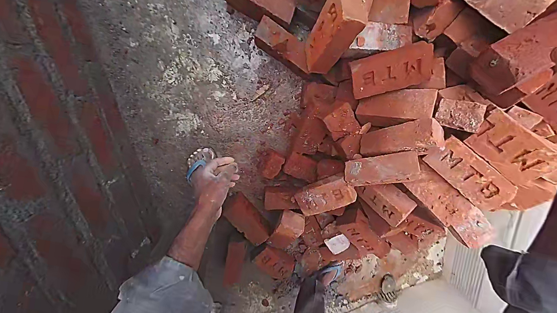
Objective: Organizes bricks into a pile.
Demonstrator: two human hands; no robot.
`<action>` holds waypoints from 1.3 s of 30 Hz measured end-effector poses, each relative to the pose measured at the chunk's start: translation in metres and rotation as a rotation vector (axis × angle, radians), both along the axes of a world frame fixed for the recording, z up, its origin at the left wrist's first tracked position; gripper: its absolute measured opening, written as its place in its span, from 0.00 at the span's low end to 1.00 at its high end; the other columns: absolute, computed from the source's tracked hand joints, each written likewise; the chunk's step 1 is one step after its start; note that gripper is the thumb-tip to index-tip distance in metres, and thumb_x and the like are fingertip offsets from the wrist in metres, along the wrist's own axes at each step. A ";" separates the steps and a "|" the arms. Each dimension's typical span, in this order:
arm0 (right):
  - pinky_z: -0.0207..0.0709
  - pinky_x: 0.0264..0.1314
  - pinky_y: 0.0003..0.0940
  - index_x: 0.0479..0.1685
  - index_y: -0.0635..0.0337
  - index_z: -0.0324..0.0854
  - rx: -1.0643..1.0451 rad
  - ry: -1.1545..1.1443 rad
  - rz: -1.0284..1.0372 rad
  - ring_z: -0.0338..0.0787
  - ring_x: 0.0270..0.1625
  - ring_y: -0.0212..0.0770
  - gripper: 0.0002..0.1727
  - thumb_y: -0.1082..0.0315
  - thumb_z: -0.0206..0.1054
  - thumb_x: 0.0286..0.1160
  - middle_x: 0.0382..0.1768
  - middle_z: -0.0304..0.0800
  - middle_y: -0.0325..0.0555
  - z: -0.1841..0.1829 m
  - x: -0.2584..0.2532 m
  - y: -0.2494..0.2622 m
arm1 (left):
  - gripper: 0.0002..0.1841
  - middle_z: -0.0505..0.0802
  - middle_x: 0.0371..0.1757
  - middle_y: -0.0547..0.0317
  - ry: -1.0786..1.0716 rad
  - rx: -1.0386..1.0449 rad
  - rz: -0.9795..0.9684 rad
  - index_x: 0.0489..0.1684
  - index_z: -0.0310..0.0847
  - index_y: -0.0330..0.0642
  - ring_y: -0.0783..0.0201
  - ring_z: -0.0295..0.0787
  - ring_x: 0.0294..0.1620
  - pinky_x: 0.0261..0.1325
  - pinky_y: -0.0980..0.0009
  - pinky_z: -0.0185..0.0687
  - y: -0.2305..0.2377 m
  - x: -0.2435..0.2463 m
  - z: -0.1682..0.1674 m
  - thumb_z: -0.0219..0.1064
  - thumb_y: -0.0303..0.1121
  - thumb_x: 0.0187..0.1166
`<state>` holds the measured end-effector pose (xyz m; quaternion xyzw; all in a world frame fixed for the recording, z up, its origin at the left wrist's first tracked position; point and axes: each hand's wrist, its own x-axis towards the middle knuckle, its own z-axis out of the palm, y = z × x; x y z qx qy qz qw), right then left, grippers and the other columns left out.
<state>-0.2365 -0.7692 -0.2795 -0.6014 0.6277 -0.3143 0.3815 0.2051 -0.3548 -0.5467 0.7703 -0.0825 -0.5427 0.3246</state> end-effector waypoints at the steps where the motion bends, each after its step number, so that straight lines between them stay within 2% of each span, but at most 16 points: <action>1: 0.94 0.58 0.44 0.73 0.54 0.73 0.145 0.096 0.073 0.95 0.58 0.42 0.23 0.58 0.67 0.83 0.58 0.92 0.43 -0.046 0.069 0.062 | 0.16 0.95 0.47 0.48 0.001 0.010 0.021 0.63 0.85 0.38 0.56 0.96 0.41 0.43 0.60 0.95 0.001 0.005 0.002 0.67 0.36 0.84; 2: 0.93 0.58 0.44 0.79 0.52 0.72 0.285 0.177 0.164 0.95 0.57 0.41 0.29 0.53 0.67 0.80 0.60 0.92 0.42 -0.101 0.122 0.129 | 0.15 0.96 0.48 0.48 0.004 0.018 0.045 0.62 0.85 0.38 0.56 0.97 0.42 0.44 0.60 0.95 0.003 0.009 0.004 0.67 0.36 0.84; 4: 0.89 0.51 0.49 0.77 0.49 0.76 0.500 0.349 0.394 0.95 0.52 0.43 0.31 0.48 0.69 0.75 0.57 0.94 0.46 -0.227 0.180 0.271 | 0.14 0.95 0.48 0.46 0.009 0.018 0.092 0.62 0.85 0.38 0.54 0.96 0.42 0.44 0.60 0.94 0.010 0.012 0.006 0.68 0.34 0.83; 6: 0.84 0.61 0.60 0.82 0.47 0.73 0.685 0.566 0.647 0.91 0.63 0.52 0.39 0.40 0.69 0.70 0.65 0.89 0.51 -0.353 0.210 0.386 | 0.14 0.95 0.49 0.46 0.010 0.009 0.097 0.62 0.84 0.38 0.54 0.96 0.43 0.46 0.60 0.95 0.016 0.016 0.006 0.68 0.33 0.83; 8: 0.80 0.69 0.63 0.90 0.48 0.63 0.826 0.716 0.785 0.84 0.73 0.58 0.49 0.36 0.69 0.65 0.75 0.82 0.55 -0.435 0.234 0.477 | 0.15 0.95 0.49 0.47 0.008 0.013 0.095 0.61 0.85 0.39 0.53 0.96 0.43 0.47 0.59 0.95 0.029 0.019 0.008 0.67 0.34 0.82; 10: 0.78 0.71 0.61 0.93 0.53 0.55 0.834 0.769 0.777 0.80 0.76 0.62 0.60 0.35 0.75 0.56 0.75 0.79 0.60 -0.472 0.260 0.549 | 0.14 0.96 0.48 0.48 0.015 0.033 0.085 0.62 0.85 0.39 0.53 0.96 0.43 0.48 0.59 0.95 0.040 0.021 0.012 0.67 0.33 0.83; 13: 0.73 0.76 0.63 0.97 0.52 0.44 0.787 0.865 0.678 0.76 0.78 0.65 0.75 0.32 0.81 0.39 0.80 0.71 0.67 -0.495 0.293 0.630 | 0.13 0.96 0.46 0.47 0.022 0.062 0.058 0.60 0.87 0.40 0.52 0.96 0.43 0.48 0.60 0.95 0.052 0.022 0.016 0.67 0.32 0.83; 16: 0.64 0.80 0.70 0.98 0.36 0.44 0.734 0.968 0.474 0.69 0.85 0.64 0.72 0.33 0.80 0.38 0.87 0.63 0.63 -0.510 0.300 0.674 | 0.13 0.96 0.48 0.47 0.026 0.082 0.038 0.61 0.86 0.37 0.51 0.96 0.46 0.49 0.59 0.95 0.057 0.024 0.019 0.66 0.30 0.83; 18: 0.71 0.75 0.68 0.96 0.33 0.49 0.738 0.955 0.430 0.74 0.82 0.62 0.69 0.38 0.82 0.38 0.85 0.68 0.60 -0.518 0.301 0.683 | 0.13 0.96 0.48 0.47 0.009 0.101 0.021 0.61 0.85 0.35 0.51 0.96 0.46 0.48 0.59 0.96 0.059 0.024 0.018 0.66 0.30 0.84; 22: 0.82 0.65 0.59 0.89 0.40 0.61 0.815 0.806 0.404 0.84 0.72 0.54 0.61 0.41 0.81 0.38 0.74 0.82 0.51 -0.498 0.296 0.657 | 0.16 0.96 0.48 0.48 -0.006 0.078 -0.022 0.62 0.85 0.37 0.51 0.96 0.44 0.44 0.59 0.95 0.067 0.017 0.011 0.67 0.35 0.82; 25: 0.88 0.55 0.55 0.89 0.42 0.59 0.850 0.583 0.351 0.91 0.62 0.45 0.66 0.33 0.82 0.34 0.69 0.86 0.42 -0.464 0.276 0.617 | 0.18 0.96 0.48 0.48 -0.012 0.037 -0.043 0.61 0.86 0.38 0.52 0.96 0.43 0.41 0.58 0.95 0.070 0.010 -0.006 0.67 0.38 0.78; 29: 0.87 0.63 0.51 0.90 0.54 0.53 0.775 0.280 0.034 0.92 0.61 0.43 0.76 0.30 0.87 0.28 0.64 0.89 0.48 -0.382 0.251 0.530 | 0.19 0.95 0.47 0.47 -0.034 0.012 -0.051 0.63 0.85 0.38 0.54 0.95 0.40 0.40 0.58 0.94 0.059 0.006 -0.018 0.67 0.39 0.79; 34: 0.89 0.64 0.39 0.86 0.62 0.56 0.234 0.083 -0.210 0.91 0.62 0.36 0.72 0.40 0.92 0.30 0.64 0.87 0.51 -0.205 0.164 0.296 | 0.19 0.93 0.50 0.44 -0.023 -0.011 -0.050 0.66 0.82 0.38 0.54 0.94 0.40 0.43 0.55 0.92 0.033 -0.002 -0.028 0.67 0.39 0.82; 35: 0.89 0.64 0.39 0.86 0.61 0.56 0.107 0.021 -0.216 0.90 0.63 0.38 0.70 0.44 0.93 0.33 0.65 0.86 0.52 -0.157 0.140 0.237 | 0.19 0.94 0.50 0.44 -0.023 -0.019 -0.047 0.66 0.83 0.39 0.53 0.95 0.41 0.43 0.55 0.93 0.028 -0.003 -0.032 0.67 0.39 0.82; 37: 0.92 0.52 0.48 0.83 0.51 0.60 -0.092 -0.172 -0.256 0.93 0.57 0.47 0.60 0.54 0.93 0.40 0.62 0.87 0.53 -0.050 0.098 0.126 | 0.20 0.94 0.50 0.45 -0.020 -0.026 -0.056 0.67 0.83 0.42 0.53 0.95 0.41 0.42 0.54 0.92 0.020 -0.005 -0.036 0.67 0.41 0.82; 39: 0.93 0.52 0.53 0.88 0.50 0.50 -0.242 -0.246 -0.318 0.92 0.61 0.53 0.60 0.55 0.89 0.51 0.68 0.83 0.56 0.052 0.056 0.014 | 0.20 0.93 0.50 0.45 -0.012 -0.019 -0.068 0.67 0.82 0.42 0.53 0.94 0.41 0.42 0.54 0.92 0.014 -0.009 -0.039 0.67 0.42 0.82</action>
